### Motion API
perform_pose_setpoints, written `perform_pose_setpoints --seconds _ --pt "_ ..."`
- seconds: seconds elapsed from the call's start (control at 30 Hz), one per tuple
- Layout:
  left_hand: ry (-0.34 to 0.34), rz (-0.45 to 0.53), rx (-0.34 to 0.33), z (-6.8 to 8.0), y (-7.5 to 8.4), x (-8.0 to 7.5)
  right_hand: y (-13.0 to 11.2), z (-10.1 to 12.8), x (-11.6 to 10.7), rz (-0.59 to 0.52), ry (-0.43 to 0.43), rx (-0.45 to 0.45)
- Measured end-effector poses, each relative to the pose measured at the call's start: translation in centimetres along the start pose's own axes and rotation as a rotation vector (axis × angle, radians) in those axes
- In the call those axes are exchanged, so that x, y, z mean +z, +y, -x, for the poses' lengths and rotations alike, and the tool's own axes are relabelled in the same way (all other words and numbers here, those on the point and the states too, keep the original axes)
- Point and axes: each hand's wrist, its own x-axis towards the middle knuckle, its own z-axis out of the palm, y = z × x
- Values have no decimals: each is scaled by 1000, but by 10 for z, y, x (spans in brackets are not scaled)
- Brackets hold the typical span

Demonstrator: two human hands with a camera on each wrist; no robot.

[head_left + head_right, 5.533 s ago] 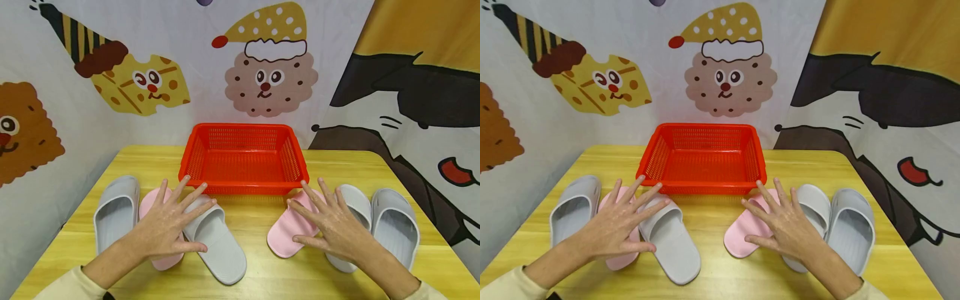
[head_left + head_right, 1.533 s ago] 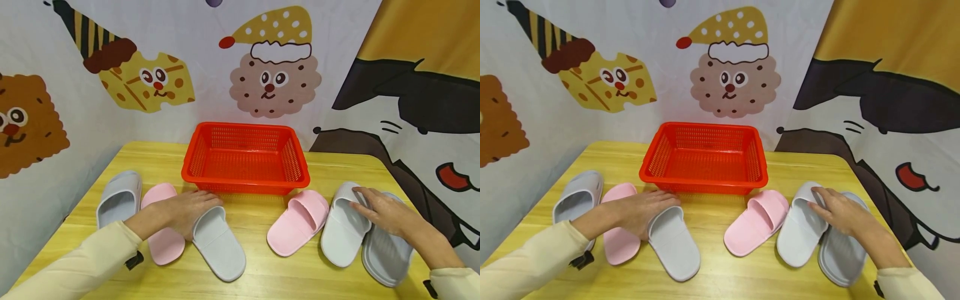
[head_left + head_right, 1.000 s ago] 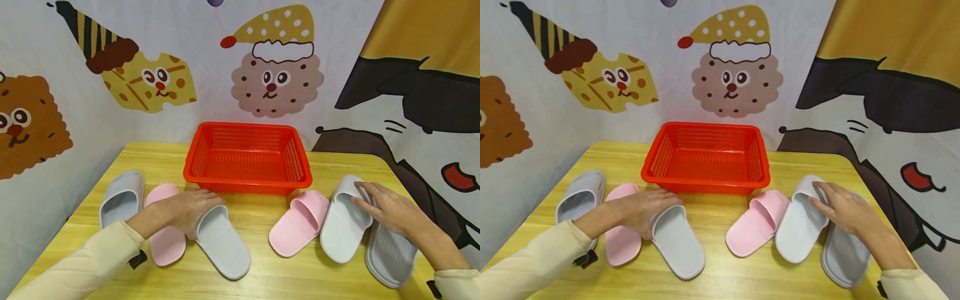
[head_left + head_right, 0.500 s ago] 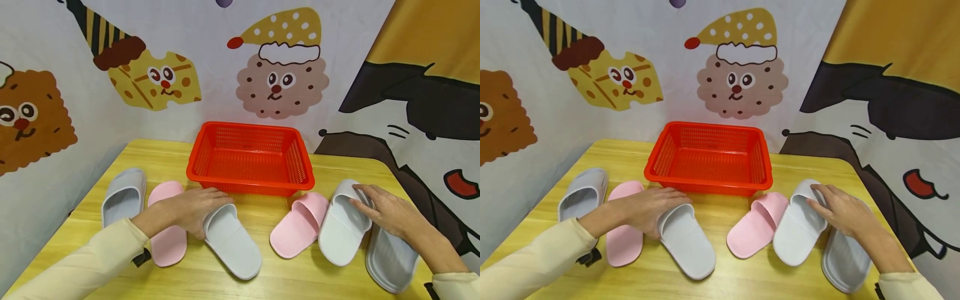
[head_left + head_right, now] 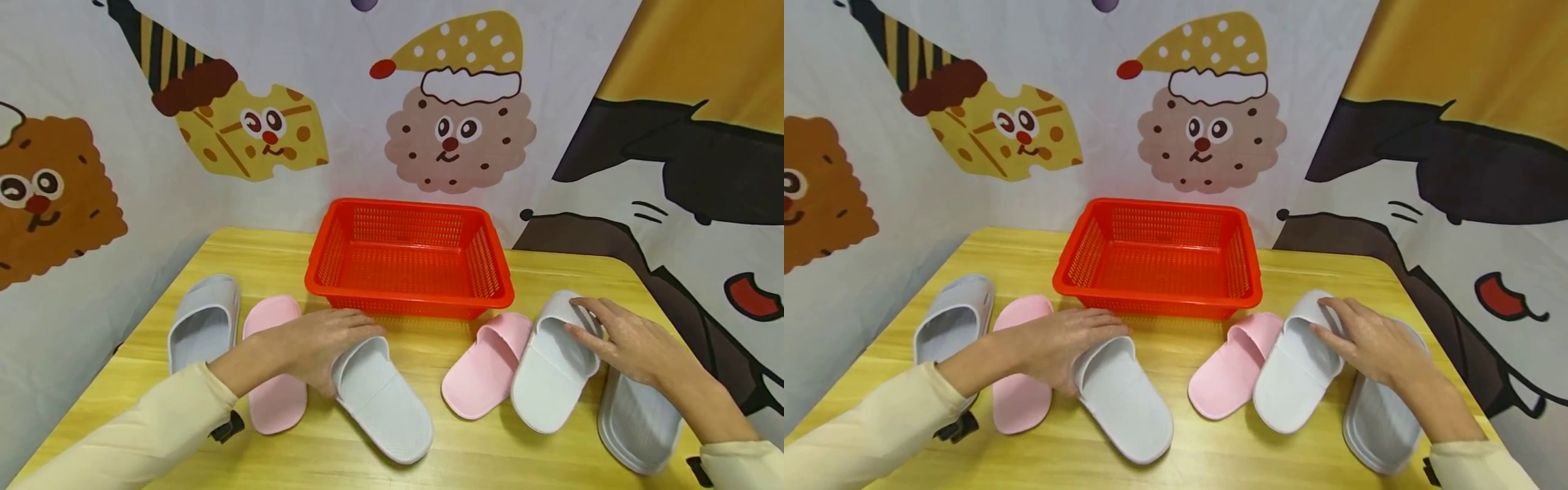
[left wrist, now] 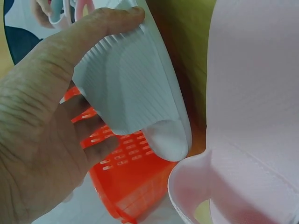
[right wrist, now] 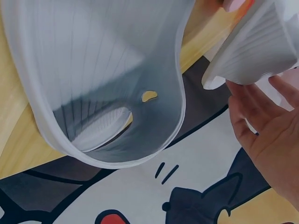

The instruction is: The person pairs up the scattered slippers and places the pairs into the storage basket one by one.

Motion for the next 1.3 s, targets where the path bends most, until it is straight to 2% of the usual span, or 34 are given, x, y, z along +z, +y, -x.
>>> perform_pose_setpoints --seconds 0.43,0.77,1.0,1.3 --pt "-2 18 -41 9 0 -5 -9 -3 -3 3 47 -19" --pt "177 -53 53 10 2 0 -19 -3 -3 -24 53 -43" --pt "218 -66 53 8 3 1 -29 -2 -2 -116 31 -49" --pt "240 -73 30 8 5 3 -45 -1 -6 -140 60 -36"
